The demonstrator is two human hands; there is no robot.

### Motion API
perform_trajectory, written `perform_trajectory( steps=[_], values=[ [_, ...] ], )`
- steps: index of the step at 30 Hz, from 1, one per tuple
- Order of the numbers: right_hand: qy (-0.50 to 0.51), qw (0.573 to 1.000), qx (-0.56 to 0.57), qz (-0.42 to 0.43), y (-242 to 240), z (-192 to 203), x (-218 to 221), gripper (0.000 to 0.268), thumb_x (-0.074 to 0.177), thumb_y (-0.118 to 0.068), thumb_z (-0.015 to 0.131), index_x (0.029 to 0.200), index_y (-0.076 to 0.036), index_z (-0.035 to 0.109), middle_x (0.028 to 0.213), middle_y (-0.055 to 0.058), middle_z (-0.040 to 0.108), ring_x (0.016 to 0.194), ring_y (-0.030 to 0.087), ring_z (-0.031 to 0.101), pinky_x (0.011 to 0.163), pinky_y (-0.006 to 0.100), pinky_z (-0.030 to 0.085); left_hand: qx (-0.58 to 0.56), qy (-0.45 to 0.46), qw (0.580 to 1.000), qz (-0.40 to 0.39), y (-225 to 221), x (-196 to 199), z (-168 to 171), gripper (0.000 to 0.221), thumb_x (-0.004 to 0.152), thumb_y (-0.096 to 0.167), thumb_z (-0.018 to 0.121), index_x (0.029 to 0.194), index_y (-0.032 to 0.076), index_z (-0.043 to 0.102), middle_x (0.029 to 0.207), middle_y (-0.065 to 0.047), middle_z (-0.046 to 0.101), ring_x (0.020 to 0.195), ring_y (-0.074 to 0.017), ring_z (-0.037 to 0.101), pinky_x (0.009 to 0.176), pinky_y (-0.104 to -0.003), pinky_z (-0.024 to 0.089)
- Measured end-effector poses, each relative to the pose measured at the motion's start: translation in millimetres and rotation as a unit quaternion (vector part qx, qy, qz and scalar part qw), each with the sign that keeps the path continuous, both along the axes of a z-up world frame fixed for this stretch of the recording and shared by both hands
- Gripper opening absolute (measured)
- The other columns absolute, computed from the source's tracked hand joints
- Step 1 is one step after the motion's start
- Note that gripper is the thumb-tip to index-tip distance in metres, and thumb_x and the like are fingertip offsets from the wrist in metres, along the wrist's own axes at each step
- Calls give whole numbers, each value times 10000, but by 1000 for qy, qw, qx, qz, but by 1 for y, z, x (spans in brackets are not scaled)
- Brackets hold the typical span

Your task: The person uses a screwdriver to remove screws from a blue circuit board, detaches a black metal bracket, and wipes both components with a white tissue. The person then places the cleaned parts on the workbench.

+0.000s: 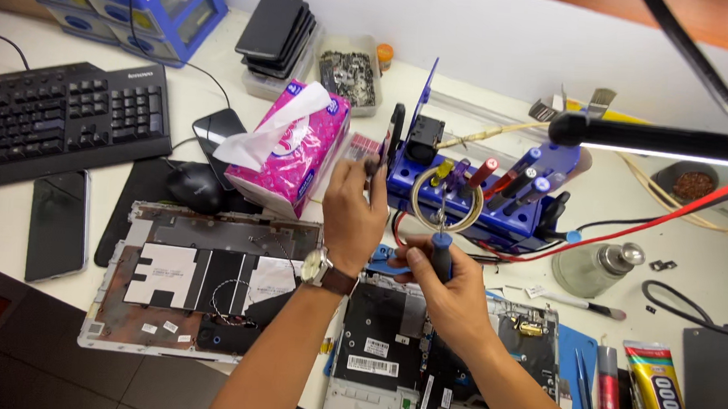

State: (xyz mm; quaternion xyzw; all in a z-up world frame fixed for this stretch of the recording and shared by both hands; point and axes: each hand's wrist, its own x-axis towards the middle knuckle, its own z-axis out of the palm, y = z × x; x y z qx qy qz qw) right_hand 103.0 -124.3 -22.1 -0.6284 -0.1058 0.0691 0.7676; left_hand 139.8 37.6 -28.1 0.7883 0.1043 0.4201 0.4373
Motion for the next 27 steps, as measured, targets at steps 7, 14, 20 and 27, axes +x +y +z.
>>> perform_trajectory(
  steps=[7, 14, 20, 27],
  values=[
    [-11, 1000, -11, 7, -27, -4, -21, 196, 962, -42, 669, 1096, 87, 727, 854, 232, 771, 771, 286, 787, 640, 409, 703, 104, 42, 992, 53, 3, 12, 1, 196, 983, 247, 645, 967, 58, 697, 861, -85, 588, 772, -371, 696, 618, -464, 555],
    [66, 994, -79, 42, -49, -14, -44, 179, 960, -84, 656, 1083, 35, 707, 807, 174, 740, 742, 289, 774, 662, 385, 679, 92, 25, 995, 1, 1, 16, 14, 125, 989, 127, 630, 971, 12, 676, 925, -147, 598, 793, -347, 617, 662, -462, 512],
    [50, 993, -93, 48, -45, -2, -39, 203, 961, -110, 658, 1097, 35, 700, 775, 153, 722, 694, 268, 750, 661, 366, 656, 83, 51, 995, 16, -3, 21, -5, 176, 994, 142, 608, 1015, -11, 692, 948, -151, 624, 809, -347, 637, 644, -464, 536],
    [-31, 999, -27, 26, -33, -14, -26, 186, 968, -50, 670, 1089, 83, 718, 788, 209, 745, 693, 250, 764, 588, 382, 687, 101, 147, 982, 64, -5, 22, -8, 225, 979, 279, 581, 1010, 67, 649, 938, -103, 608, 837, -412, 714, 681, -538, 585]
  ],
)
